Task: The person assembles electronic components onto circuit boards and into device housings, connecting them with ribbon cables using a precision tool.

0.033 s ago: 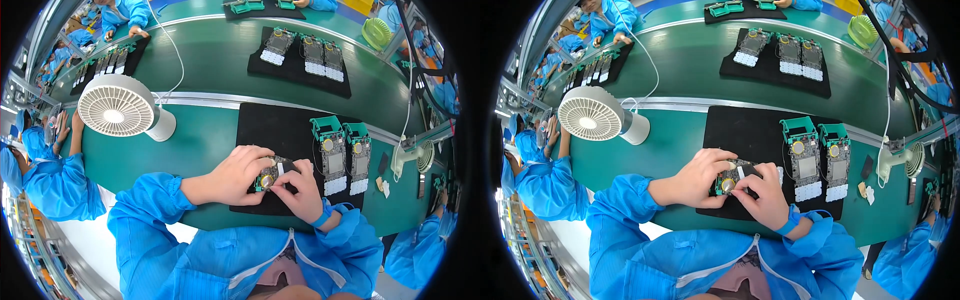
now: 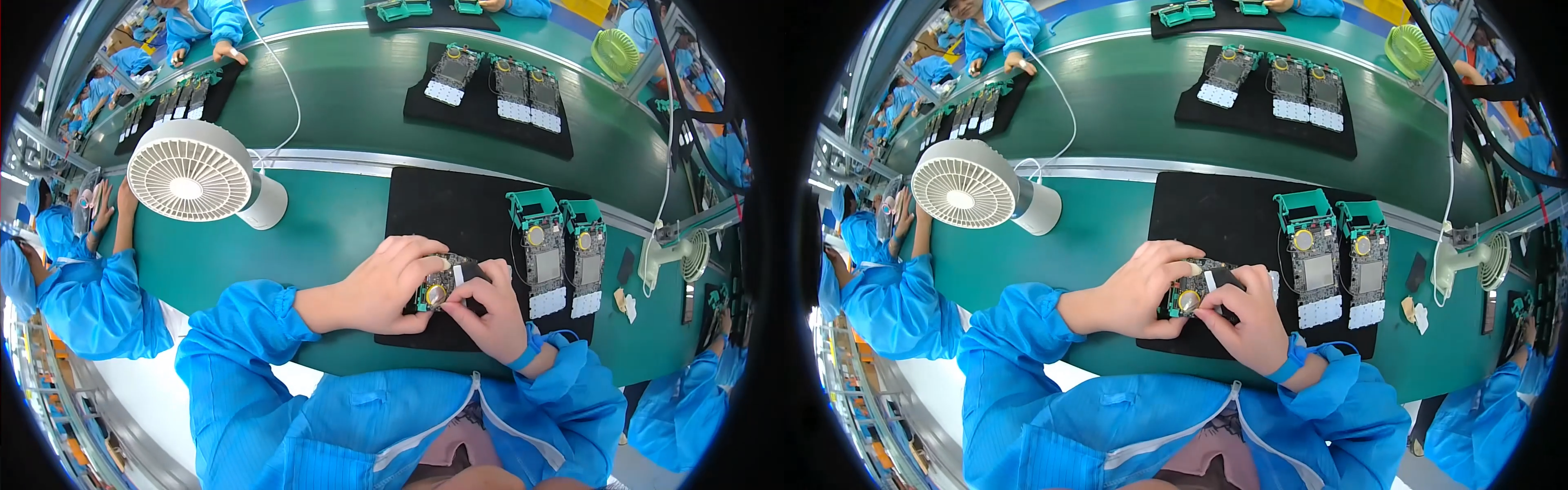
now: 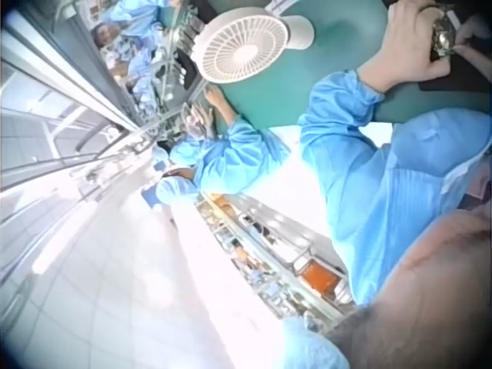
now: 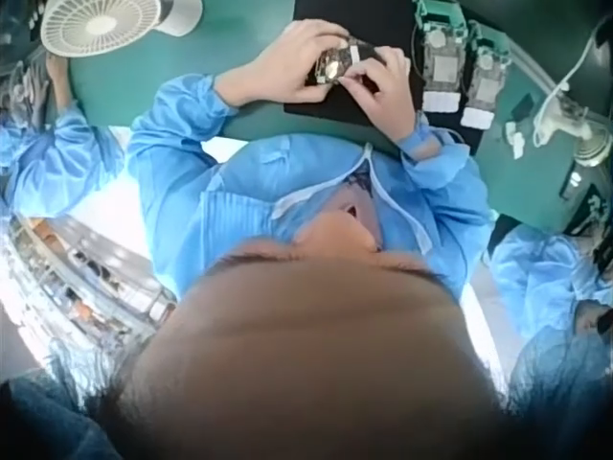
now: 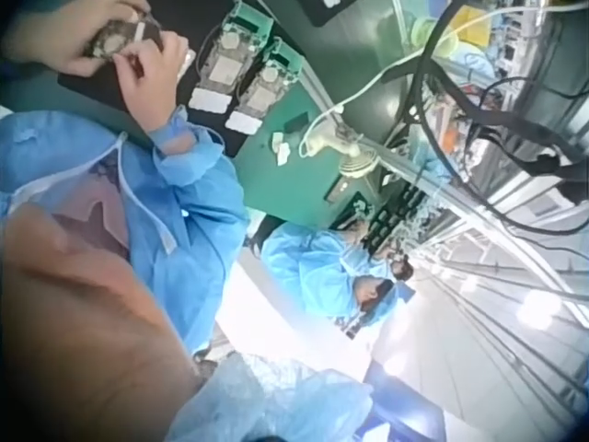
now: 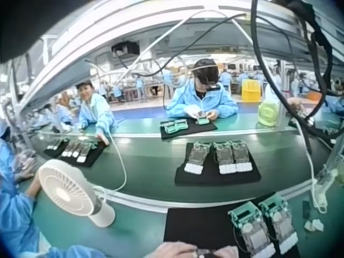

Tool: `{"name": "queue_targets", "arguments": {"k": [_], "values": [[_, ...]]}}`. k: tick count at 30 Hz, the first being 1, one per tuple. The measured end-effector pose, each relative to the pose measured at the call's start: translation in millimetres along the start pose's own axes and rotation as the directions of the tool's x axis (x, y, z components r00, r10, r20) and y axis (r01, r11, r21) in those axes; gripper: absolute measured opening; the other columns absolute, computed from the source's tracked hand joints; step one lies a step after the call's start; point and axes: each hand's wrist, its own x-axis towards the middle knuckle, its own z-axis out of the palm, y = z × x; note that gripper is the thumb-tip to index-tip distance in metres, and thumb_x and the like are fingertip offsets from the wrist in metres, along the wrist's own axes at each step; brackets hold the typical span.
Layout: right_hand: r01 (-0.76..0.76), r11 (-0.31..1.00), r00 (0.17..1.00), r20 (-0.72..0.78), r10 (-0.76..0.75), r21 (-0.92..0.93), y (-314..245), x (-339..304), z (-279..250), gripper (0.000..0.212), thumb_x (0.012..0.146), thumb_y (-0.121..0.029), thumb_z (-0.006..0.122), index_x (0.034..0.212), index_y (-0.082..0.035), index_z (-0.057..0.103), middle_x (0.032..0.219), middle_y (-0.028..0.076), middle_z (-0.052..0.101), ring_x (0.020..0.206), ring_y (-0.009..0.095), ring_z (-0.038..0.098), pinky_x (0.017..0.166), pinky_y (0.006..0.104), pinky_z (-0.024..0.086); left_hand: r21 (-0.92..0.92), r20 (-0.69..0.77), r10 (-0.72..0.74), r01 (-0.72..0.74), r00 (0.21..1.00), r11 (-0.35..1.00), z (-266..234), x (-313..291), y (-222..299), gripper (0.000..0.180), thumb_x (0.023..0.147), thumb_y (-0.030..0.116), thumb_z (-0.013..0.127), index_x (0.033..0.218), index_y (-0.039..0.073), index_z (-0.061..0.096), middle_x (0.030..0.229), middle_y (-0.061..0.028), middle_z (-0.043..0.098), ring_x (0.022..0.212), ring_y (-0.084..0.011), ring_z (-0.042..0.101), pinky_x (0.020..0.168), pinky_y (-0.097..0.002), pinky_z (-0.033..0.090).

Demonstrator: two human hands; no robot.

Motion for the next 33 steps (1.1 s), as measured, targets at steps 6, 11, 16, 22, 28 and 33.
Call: {"name": "queue_targets", "arguments": {"k": [6,11,16,22,28,33], "values": [[0.021,1.0,1.0,0.015,-0.021,0.0,2,-3,-6,0.014,0.075,-0.011,0.076,0.083,-0.011,0.064,0.096,0.01,0.05,0.093,0.029,0.046,0.078,0.0375,0.04,0.124,-0.112,0.236,-0.222,0.965,0.967,-1,3,4,0.04,0.07,0.015,0.079,0.102,0.013,0.055,0.126,-0.0127,0.05,0.124,-0.0382,0.044,0.095,-0.0527,0.039],[0.039,0.999,0.999,0.027,-0.04,0.016,6,-4,-8,0.013,0.075,-0.011,0.076,0.083,-0.012,0.065,0.097,0.009,0.05,0.094,0.03,0.046,0.08,0.0379,0.04,0.316,-0.113,0.359,-0.309,0.927,0.897,4,-7,9,0.02,0.071,0.013,0.073,0.086,0.014,0.06,0.115,-0.0032,0.057,0.118,-0.0272,0.049,0.094,-0.0485,0.039],[0.048,0.999,0.997,0.064,-0.049,0.022,14,-7,-12,0.013,0.076,-0.011,0.075,0.084,-0.012,0.066,0.1,0.011,0.051,0.096,0.03,0.046,0.082,0.0388,0.039,0.252,-0.111,0.278,-0.243,0.954,0.937,10,-2,13,0.02,0.069,0.012,0.073,0.086,0.014,0.063,0.115,-0.0044,0.057,0.117,-0.0276,0.049,0.092,-0.0471,0.04],[0.08,0.996,0.993,0.08,-0.083,0.049,16,-6,-14,0.01,0.08,-0.009,0.07,0.089,-0.011,0.066,0.1,0.014,0.049,0.096,0.032,0.046,0.084,0.0398,0.038,0.268,-0.256,0.235,-0.165,0.938,0.949,20,-4,14,0.019,0.07,0.011,0.074,0.083,0.013,0.06,0.114,-0.0062,0.057,0.117,-0.0303,0.048,0.091,-0.0484,0.04],[-0.19,0.868,0.965,-0.073,0.25,0.459,16,-8,-5,0.024,0.087,-0.005,0.058,0.111,-0.005,0.057,0.097,0.012,0.053,0.09,0.025,0.048,0.081,0.0324,0.039,0.233,-0.137,0.247,-0.212,0.959,0.949,20,-1,11,0.019,0.072,0.01,0.074,0.084,0.011,0.059,0.115,-0.0068,0.057,0.117,-0.0307,0.048,0.091,-0.0507,0.039],[-0.12,0.969,0.993,0.015,0.119,0.214,20,-6,-11,0.029,0.086,-0.006,0.06,0.115,-0.004,0.053,0.103,0.011,0.056,0.092,0.025,0.049,0.082,0.0341,0.04,0.276,-0.159,0.222,-0.172,0.962,0.946,25,0,15,0.018,0.072,0.01,0.074,0.084,0.011,0.06,0.115,-0.0064,0.057,0.117,-0.0304,0.048,0.092,-0.0519,0.038]]}}
